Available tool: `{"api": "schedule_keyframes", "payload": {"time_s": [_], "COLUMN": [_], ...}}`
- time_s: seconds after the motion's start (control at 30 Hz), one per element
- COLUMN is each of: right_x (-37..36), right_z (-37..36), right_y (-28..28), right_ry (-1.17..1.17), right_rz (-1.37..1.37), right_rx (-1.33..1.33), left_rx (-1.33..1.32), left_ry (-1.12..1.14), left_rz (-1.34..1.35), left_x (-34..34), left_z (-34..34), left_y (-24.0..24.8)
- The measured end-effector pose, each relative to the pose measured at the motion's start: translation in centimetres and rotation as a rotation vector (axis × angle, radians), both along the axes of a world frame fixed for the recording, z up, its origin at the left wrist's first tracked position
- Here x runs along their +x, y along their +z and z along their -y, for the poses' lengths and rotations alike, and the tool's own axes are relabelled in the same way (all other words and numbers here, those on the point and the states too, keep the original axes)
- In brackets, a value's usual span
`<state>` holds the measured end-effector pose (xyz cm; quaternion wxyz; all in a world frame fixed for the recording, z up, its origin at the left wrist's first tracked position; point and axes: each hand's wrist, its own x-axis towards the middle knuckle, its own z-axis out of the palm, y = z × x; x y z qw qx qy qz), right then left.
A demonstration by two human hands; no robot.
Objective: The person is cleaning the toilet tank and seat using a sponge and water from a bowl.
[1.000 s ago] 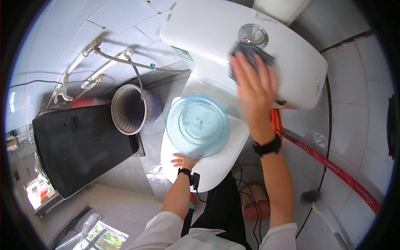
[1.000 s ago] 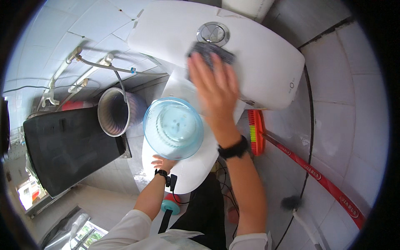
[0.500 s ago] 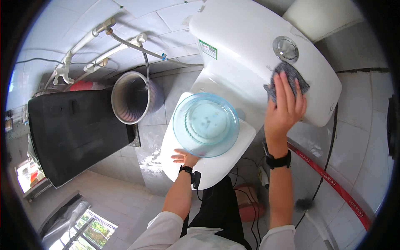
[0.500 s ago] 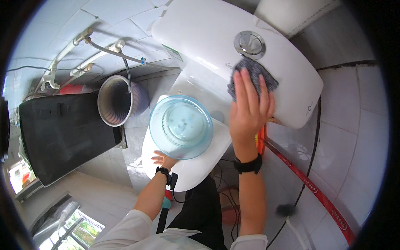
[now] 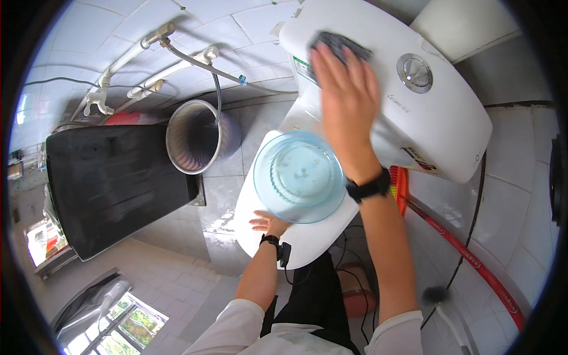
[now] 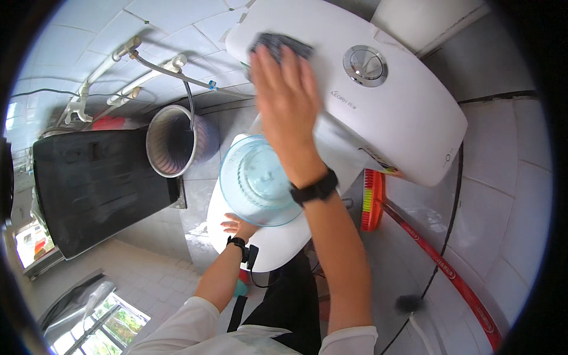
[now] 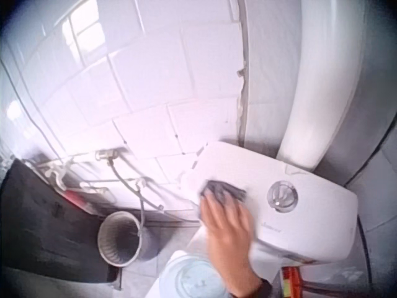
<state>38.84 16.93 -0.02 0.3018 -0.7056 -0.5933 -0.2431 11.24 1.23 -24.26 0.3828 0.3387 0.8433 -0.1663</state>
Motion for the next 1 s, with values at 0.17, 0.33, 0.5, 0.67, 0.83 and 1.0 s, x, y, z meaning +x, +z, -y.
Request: {"api": "schedule_keyframes", "payload": {"time_s": [0.17, 0.33, 0.5, 0.67, 0.83, 1.0], "right_x": [4.8, 7.6, 5.2, 4.8, 8.0, 6.9], "right_z": [12.2, 18.0, 11.4, 9.3, 16.8, 14.3], "right_y": [-0.2, 0.0, 1.7, 1.7, 2.3, 2.9], "right_ry": [-0.21, -0.281, -0.152, -0.091, -0.327, -0.294], "right_rz": [-0.012, -0.034, -0.141, -0.117, -0.138, -0.091], "right_rx": [-0.17, -0.161, -0.24, -0.179, -0.277, -0.281], "left_rx": [-0.004, -0.052, -0.014, -0.081, -0.043, -0.07], "left_ry": [-0.028, -0.056, -0.023, -0.167, -0.074, -0.204], "left_rz": [0.019, -0.023, -0.028, -0.094, -0.049, -0.083], "left_x": [0.0, 0.4, -0.1, -0.2, 0.8, -2.3], "left_z": [-0.1, -0.4, -0.4, 0.0, 0.1, 0.2], "left_y": [0.2, 0.6, -0.5, -1.3, -0.8, -3.8]}}
